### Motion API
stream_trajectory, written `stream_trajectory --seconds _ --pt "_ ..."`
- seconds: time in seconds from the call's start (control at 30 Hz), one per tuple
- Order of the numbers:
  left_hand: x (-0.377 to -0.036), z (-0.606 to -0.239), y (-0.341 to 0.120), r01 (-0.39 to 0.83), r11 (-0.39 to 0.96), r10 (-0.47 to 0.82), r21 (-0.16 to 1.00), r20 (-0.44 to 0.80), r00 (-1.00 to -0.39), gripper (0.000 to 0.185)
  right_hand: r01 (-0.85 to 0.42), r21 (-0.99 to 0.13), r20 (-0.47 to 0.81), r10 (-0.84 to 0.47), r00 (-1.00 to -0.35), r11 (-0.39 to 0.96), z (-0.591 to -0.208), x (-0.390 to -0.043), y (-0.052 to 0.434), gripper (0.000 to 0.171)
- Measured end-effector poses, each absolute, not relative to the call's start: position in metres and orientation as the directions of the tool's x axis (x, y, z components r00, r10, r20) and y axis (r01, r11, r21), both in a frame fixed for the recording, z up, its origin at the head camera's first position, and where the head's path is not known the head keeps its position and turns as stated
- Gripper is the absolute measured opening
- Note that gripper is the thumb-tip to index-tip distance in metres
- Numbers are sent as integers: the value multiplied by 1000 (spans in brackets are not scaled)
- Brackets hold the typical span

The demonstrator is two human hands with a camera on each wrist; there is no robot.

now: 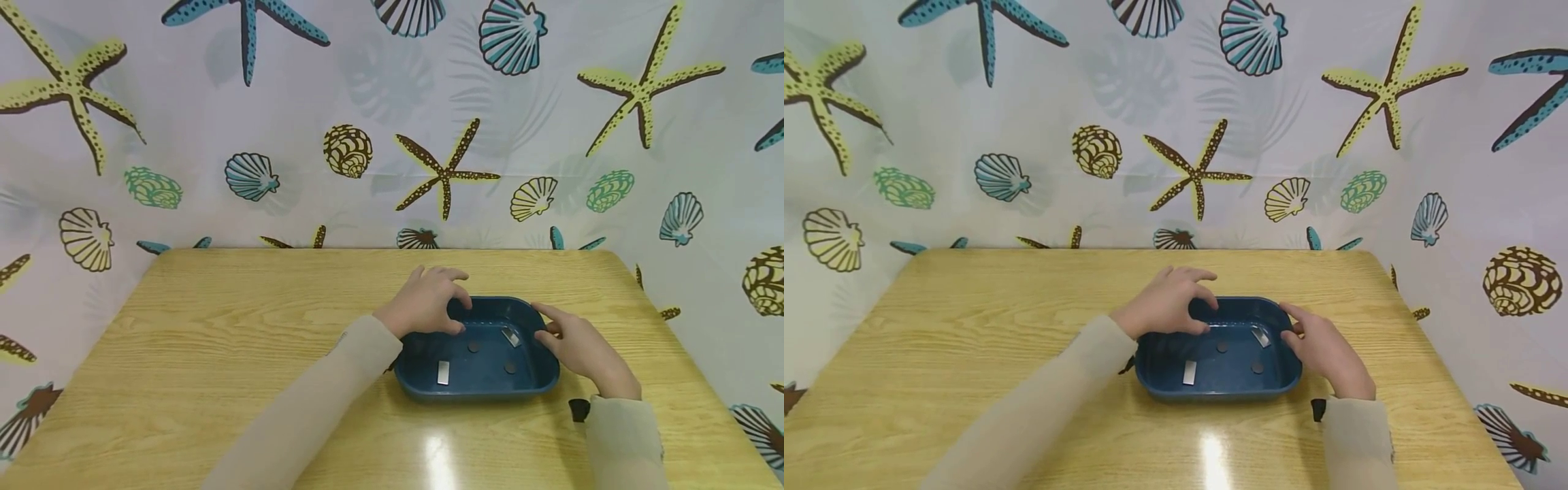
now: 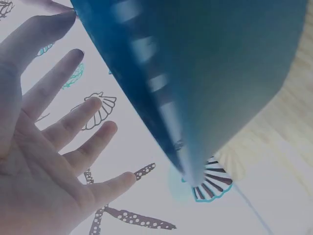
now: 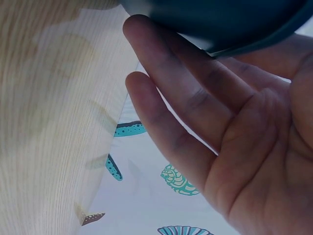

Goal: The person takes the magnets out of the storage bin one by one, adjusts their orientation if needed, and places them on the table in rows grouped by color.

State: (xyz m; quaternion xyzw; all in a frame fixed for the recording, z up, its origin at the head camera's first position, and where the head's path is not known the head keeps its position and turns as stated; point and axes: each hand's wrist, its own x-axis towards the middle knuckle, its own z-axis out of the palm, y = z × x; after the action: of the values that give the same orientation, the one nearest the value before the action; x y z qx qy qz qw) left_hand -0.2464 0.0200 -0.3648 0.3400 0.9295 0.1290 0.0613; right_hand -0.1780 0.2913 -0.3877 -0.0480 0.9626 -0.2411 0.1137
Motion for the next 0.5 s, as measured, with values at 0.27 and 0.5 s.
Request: stream_trajectory --seconds 0.27,0.5 --pt "-247 -360 23 630 721 665 290 -36 -746 34 -31 -478 -203 -145 -968 878 -388 -178 291 60" --pt "-246 -351 26 640 710 678 293 -41 -734 35 -36 -475 -202 -149 -968 879 -387 -178 291 61"
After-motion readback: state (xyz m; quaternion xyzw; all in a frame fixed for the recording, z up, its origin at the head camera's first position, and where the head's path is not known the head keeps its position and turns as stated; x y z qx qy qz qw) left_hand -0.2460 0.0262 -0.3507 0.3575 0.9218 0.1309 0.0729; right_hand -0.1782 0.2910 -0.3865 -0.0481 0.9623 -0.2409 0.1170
